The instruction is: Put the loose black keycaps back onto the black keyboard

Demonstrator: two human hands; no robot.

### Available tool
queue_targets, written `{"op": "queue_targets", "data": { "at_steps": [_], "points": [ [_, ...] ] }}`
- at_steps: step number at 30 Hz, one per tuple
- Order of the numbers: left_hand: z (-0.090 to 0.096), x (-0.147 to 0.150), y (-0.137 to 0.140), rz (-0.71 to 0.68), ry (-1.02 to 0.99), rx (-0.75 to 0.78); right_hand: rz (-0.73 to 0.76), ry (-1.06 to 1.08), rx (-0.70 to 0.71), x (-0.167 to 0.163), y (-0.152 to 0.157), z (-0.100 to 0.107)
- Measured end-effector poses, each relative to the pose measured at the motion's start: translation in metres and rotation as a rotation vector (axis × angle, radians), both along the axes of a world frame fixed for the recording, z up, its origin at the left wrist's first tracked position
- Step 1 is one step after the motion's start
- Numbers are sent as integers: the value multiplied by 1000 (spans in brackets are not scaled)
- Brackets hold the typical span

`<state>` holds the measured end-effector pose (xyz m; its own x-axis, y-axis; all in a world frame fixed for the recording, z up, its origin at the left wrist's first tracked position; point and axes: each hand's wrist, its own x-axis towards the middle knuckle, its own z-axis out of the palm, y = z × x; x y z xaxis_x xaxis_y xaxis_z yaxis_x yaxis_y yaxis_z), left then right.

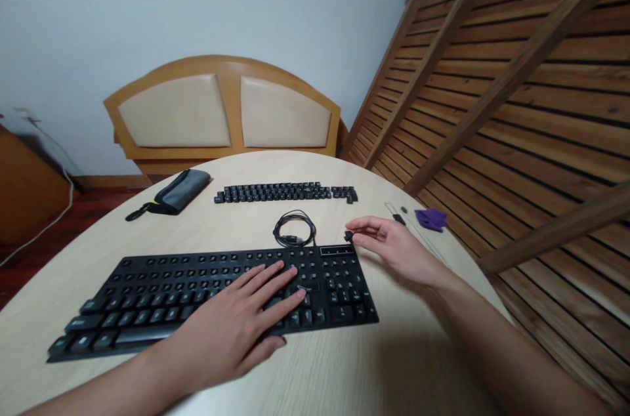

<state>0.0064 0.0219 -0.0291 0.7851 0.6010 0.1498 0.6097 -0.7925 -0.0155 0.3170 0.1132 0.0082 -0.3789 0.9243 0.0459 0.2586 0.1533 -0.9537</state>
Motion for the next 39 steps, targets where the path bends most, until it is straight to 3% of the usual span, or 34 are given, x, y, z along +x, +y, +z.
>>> {"op": "queue_targets", "data": {
  "at_steps": [5,13,28,39],
  "points": [
    [0,0,0,-2,29,14,128,-123,-57,-6,-11,4],
    [-1,0,-1,4,-25,-1,189,-515,106,-11,-32,10],
    [-1,0,0,2,-26,-23,214,-590,176,-11,-35,6],
    [0,0,-1,11,-24,-42,198,-771,335,-21,-40,7]
  ]
}}
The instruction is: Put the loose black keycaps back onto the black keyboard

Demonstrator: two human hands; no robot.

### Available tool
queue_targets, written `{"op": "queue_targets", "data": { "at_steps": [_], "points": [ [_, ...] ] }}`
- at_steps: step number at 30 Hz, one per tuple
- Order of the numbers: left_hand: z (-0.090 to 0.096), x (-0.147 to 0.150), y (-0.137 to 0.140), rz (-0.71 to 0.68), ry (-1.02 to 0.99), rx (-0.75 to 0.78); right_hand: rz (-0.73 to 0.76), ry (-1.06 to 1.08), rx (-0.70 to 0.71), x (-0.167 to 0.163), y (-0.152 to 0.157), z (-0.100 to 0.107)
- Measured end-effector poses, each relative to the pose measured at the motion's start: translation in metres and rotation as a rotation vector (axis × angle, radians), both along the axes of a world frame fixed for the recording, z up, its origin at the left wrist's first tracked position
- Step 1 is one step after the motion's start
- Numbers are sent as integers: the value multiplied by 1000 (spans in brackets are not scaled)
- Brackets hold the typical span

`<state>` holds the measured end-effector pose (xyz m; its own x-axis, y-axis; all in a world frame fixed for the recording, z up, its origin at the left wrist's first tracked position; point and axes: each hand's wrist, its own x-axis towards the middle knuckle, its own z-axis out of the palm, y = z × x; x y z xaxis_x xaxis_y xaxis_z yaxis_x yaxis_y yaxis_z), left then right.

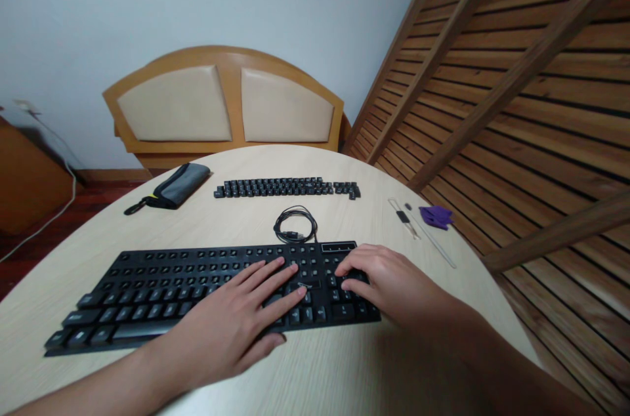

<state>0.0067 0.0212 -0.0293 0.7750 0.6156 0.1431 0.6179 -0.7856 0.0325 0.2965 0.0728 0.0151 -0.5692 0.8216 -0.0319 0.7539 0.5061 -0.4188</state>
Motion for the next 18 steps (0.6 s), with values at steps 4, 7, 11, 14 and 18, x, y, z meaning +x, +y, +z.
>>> {"op": "queue_targets", "data": {
  "at_steps": [4,7,11,14,18],
  "points": [
    [-1,0,0,-2,-27,3,67,-22,30,1,0,1],
    [-2,0,0,-4,-30,9,99,-27,25,3,0,2],
    [-1,0,0,-4,-12,15,86,-98,42,0,-3,3],
    [-1,0,0,-4,-6,13,105,-150,80,-3,-5,2],
    [0,0,0,-3,-28,-4,135,-130,89,-2,-4,2]
  ]
}}
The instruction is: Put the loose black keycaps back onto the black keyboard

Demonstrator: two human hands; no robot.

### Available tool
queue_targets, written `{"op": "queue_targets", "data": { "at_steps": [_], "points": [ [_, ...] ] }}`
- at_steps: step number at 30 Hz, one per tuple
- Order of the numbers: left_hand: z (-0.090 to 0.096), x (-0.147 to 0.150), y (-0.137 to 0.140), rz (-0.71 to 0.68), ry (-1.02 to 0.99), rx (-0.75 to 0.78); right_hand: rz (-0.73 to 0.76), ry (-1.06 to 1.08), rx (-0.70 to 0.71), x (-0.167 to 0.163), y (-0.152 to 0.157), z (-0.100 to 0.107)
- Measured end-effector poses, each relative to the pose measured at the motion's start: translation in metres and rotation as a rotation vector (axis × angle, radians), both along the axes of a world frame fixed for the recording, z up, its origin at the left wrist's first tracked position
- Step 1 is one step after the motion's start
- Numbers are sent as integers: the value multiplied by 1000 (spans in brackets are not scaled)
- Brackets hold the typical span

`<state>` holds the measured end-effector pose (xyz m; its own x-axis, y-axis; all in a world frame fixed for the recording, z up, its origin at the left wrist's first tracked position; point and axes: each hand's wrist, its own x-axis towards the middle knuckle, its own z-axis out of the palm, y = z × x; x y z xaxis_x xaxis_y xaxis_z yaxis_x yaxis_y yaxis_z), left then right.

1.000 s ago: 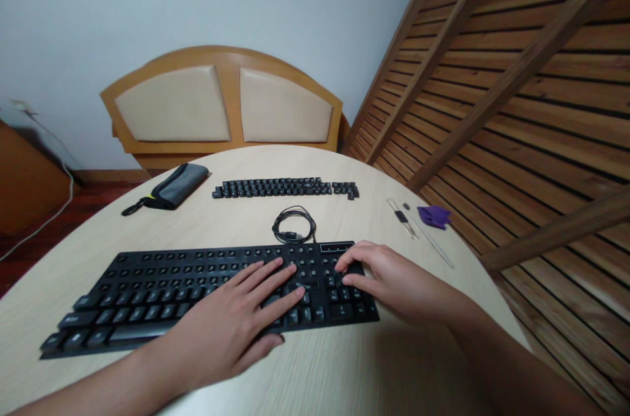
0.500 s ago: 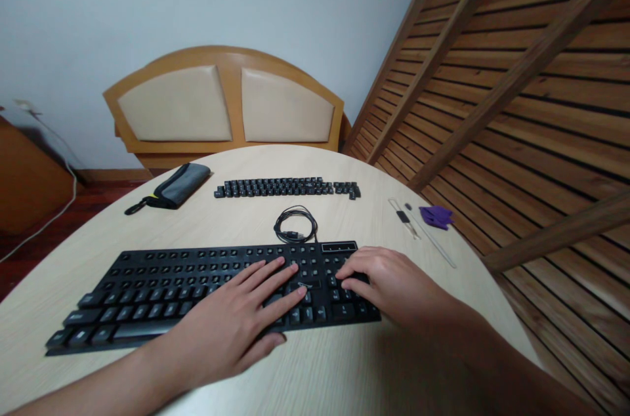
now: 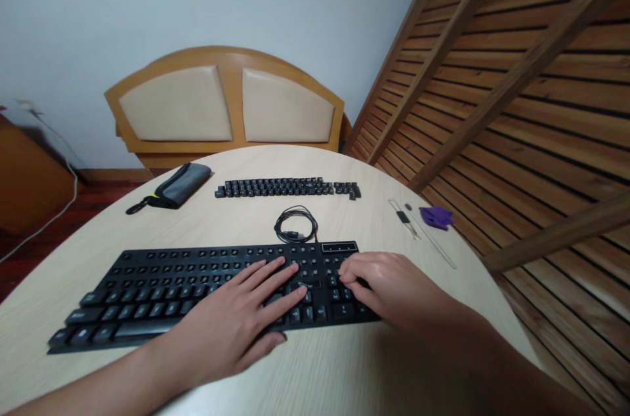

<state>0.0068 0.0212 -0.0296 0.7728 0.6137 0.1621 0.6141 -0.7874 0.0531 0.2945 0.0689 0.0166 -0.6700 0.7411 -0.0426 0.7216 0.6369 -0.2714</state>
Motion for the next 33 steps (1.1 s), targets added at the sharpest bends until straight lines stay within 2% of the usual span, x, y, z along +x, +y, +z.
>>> {"op": "queue_targets", "data": {
  "at_steps": [3,6,10,18,23,26,29,33],
  "points": [
    [0,0,0,4,5,-3,-15,19,-25,0,0,0],
    [1,0,0,2,9,1,-6,-56,4,-3,-2,0],
    [0,1,0,4,29,0,61,-113,40,-5,-4,2],
    [-2,0,0,7,37,0,61,-62,29,-6,-4,10],
    [0,0,0,0,59,2,90,118,-37,4,3,6],
    [0,0,1,-2,58,-2,7,235,-2,15,20,-5],
    [0,0,1,-8,57,-10,-175,338,212,26,46,-22],
    [1,0,1,-5,48,-16,-300,240,317,35,84,-46]
  ]
}}
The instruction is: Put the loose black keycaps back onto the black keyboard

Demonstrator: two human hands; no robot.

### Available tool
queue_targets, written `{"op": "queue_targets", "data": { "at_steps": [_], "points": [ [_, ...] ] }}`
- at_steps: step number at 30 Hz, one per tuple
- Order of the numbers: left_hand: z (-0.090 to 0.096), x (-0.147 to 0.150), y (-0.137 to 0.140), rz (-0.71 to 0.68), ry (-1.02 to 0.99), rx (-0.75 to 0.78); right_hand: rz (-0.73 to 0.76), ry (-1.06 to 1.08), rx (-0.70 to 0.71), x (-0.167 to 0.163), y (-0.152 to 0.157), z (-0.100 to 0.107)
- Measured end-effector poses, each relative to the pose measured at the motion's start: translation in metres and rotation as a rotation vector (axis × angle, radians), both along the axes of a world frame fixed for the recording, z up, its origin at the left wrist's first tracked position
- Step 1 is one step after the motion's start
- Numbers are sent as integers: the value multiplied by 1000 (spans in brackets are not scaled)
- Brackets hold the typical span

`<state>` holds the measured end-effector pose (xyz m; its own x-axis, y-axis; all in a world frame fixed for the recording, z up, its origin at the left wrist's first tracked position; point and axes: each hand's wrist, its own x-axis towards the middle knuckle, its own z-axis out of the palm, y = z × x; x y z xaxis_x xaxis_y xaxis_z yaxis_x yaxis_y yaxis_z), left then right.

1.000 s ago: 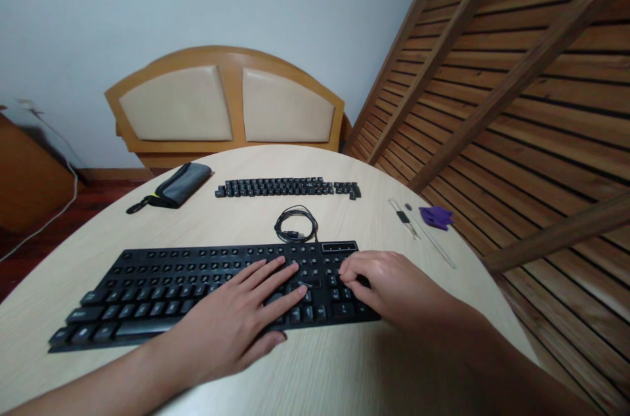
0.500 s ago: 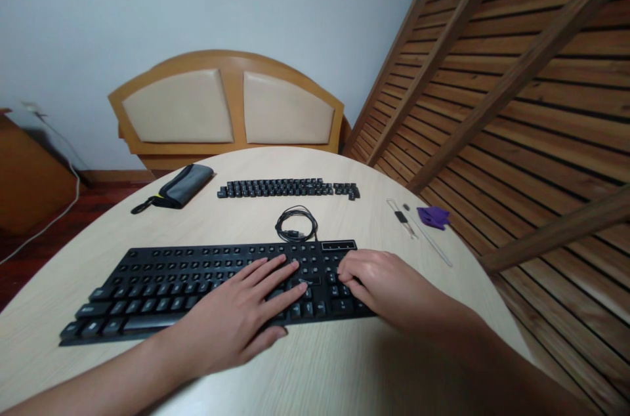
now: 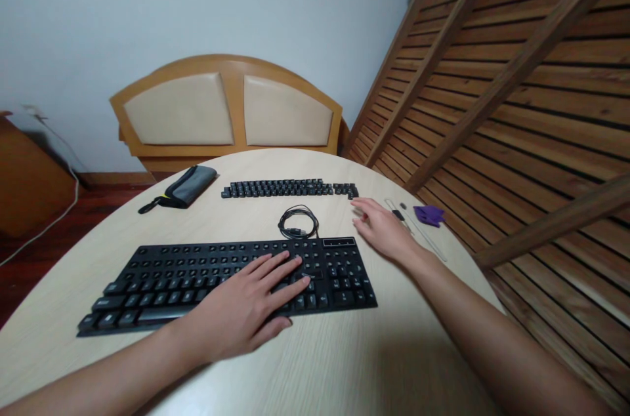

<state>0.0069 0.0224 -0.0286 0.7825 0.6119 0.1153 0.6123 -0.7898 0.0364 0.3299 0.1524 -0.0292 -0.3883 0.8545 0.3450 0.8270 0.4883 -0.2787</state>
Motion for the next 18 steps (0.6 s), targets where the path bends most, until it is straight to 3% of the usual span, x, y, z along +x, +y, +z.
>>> {"op": "queue_targets", "data": {
  "at_steps": [8,18],
  "points": [
    [1,0,-1,2,-7,2,-89,-254,-27,-8,35,-4],
    [-2,-1,-1,-3,-34,22,-35,-210,6,-9,13,-3]
  ]
}}
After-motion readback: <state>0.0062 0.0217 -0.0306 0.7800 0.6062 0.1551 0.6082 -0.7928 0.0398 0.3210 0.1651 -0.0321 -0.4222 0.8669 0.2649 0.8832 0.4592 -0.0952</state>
